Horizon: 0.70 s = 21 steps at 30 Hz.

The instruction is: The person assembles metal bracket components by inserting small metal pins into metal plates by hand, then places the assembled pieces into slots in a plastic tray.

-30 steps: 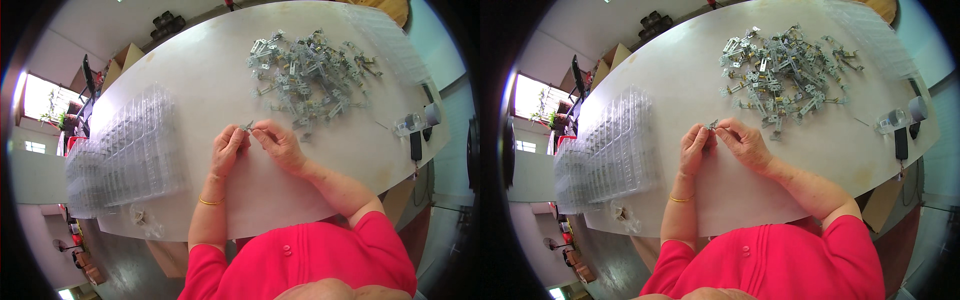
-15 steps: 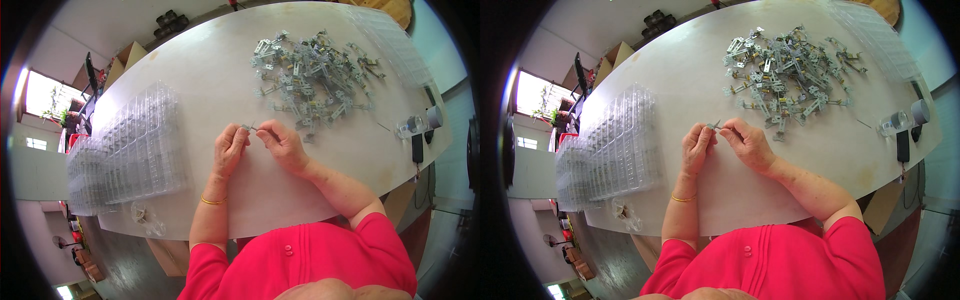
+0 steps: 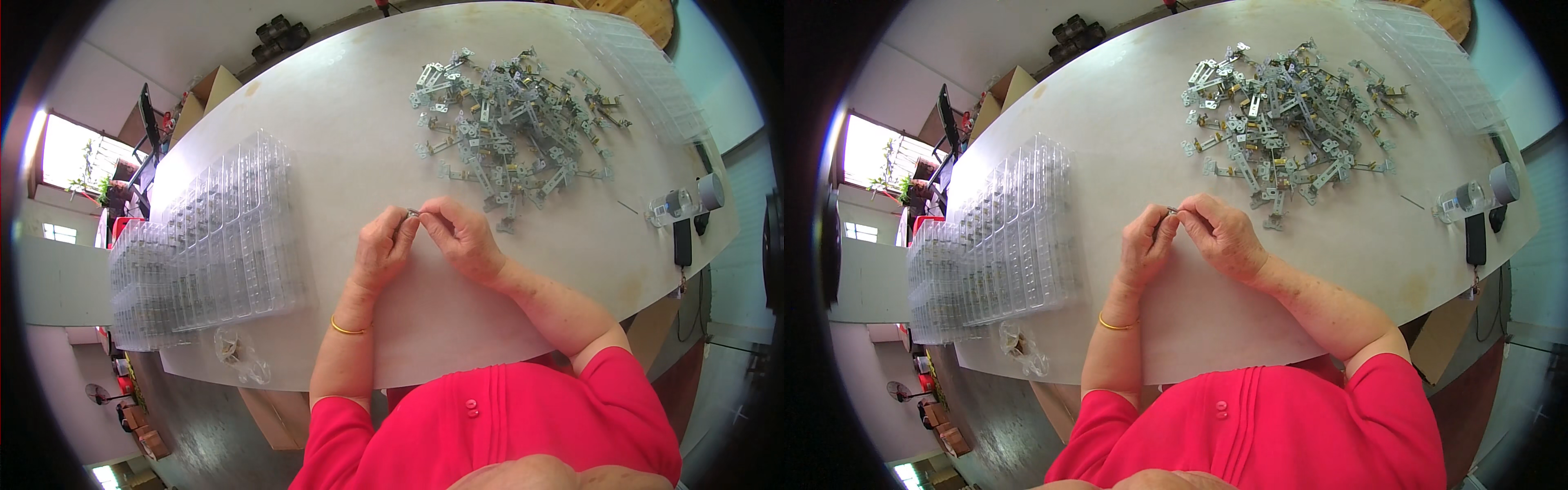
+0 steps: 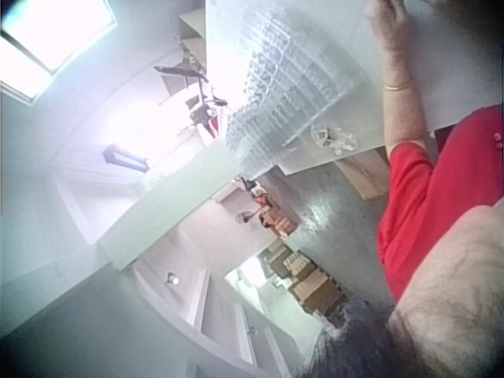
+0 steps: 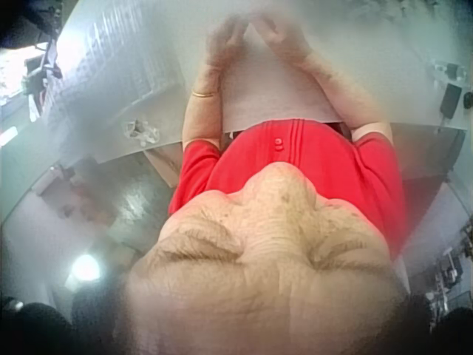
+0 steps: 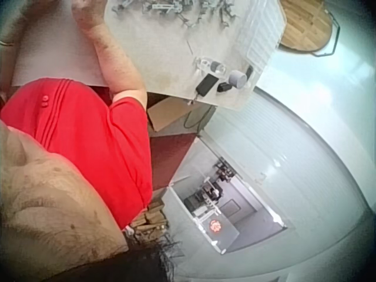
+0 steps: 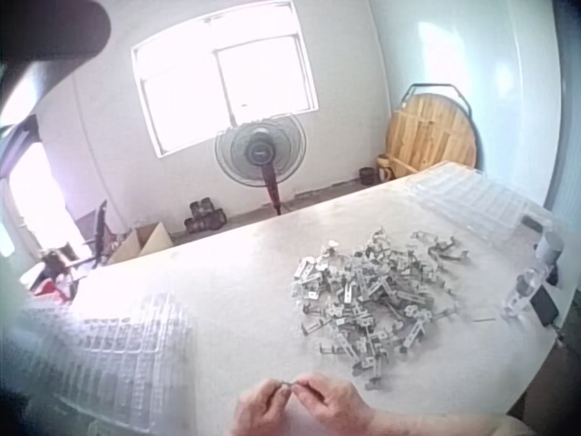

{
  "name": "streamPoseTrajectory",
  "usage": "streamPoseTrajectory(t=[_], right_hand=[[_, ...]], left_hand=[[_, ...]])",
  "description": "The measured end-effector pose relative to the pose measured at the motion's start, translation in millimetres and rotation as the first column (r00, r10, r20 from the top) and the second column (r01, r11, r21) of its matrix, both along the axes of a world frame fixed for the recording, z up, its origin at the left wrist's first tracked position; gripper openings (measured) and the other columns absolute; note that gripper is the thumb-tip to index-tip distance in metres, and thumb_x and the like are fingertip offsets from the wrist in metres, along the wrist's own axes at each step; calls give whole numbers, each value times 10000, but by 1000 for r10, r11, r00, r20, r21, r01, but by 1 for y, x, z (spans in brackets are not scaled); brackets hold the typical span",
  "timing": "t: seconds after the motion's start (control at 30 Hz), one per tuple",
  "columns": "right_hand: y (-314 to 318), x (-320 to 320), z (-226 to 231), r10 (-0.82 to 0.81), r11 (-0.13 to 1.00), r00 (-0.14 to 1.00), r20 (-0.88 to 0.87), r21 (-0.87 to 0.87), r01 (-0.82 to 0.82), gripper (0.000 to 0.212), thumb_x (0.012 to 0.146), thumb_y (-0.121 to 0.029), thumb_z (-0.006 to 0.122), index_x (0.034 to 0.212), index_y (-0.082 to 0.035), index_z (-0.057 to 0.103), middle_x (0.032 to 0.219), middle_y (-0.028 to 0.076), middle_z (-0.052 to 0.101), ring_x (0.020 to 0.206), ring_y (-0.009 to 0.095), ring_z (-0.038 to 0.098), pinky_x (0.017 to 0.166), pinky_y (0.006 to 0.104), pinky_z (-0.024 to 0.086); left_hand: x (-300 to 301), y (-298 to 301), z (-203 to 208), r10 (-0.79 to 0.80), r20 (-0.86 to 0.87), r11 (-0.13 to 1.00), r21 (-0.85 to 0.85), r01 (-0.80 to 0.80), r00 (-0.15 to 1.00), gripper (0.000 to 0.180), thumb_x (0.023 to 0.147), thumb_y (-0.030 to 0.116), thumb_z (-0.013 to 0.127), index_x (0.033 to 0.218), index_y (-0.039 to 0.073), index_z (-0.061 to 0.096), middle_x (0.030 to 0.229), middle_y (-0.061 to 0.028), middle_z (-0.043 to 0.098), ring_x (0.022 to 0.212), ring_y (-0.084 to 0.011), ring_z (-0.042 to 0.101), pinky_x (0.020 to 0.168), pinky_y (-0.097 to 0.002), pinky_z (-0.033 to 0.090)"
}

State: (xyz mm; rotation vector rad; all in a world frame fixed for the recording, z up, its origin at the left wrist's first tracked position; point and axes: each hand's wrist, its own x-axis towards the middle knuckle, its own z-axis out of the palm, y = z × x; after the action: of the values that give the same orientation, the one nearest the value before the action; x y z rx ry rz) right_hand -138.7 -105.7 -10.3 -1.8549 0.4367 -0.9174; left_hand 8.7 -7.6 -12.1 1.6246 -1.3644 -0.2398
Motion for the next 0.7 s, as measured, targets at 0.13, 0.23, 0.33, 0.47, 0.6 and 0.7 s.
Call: streamPoseTrajectory(t=[0.13, 0.23, 0.33, 0.47, 0.6, 0.7], right_hand=[[-3, 1, 5, -54, 990, 997, 54, -129, 61, 82, 925, -59, 677, 992, -64, 631, 841, 37, 575, 717, 137, 535, 600, 279, 449], [-3, 2, 8, -69, 995, 986, 153, -66, 79, 92, 929, -63, 677, 1003, -64, 623, 890, 15, 567, 757, 136, 520, 602, 269, 434], [-5, 2, 6, -136, 990, 969, 206, -8, 141, 59, 956, -82, 659, 1000, -72, 621, 851, 0, 560, 723, 105, 504, 601, 253, 429], [-4, 1, 2, -28, 934, 994, 109, 357, -13, 66, 990, -138, 637, 1001, -76, 618, 748, -12, 561, 649, 52, 494, 576, 227, 422], [-2, 1, 1, 4, 953, 1000, 3, 302, -5, 112, 991, -174, 646, 1021, -69, 623, 680, -23, 567, 605, 39, 490, 541, 234, 416], [-2, 1, 4, -4, 966, 1000, -20, 259, 9, 113, 989, -174, 649, 1028, -69, 630, 675, -27, 563, 601, 42, 474, 546, 235, 415]], left_hand=[[-3, -1, 7, -5, 1, 1000, 5, 5, 1000, 179, 946, 141, 672, 838, 31, 580, 668, -130, 534, 558, -288, 499, 541, -364, 436], [-5, 1, 7, -82, 124, 997, 24, 79, 989, 162, 953, 133, 661, 859, 22, 589, 661, -100, 554, 572, -228, 539, 548, -352, 443], [-6, 2, 5, -54, -361, 995, 58, 80, 931, 197, 993, 187, 615, 874, 30, 608, 665, -48, 586, 562, -142, 533, 514, -299, 417], [6, 5, 10, 2, -805, 993, 70, 92, 594, 298, 1046, 302, 513, 892, 61, 598, 706, -41, 606, 526, -83, 474, 465, -209, 354], [9, 5, 11, 8, -853, 995, 58, 79, 521, 297, 1052, 292, 502, 890, 60, 592, 705, -45, 604, 506, -88, 469, 455, -211, 350], [10, 5, 7, -4, -847, 993, 59, 101, 532, 291, 1054, 285, 497, 893, 62, 592, 701, -43, 602, 500, -88, 464, 454, -210, 348]])
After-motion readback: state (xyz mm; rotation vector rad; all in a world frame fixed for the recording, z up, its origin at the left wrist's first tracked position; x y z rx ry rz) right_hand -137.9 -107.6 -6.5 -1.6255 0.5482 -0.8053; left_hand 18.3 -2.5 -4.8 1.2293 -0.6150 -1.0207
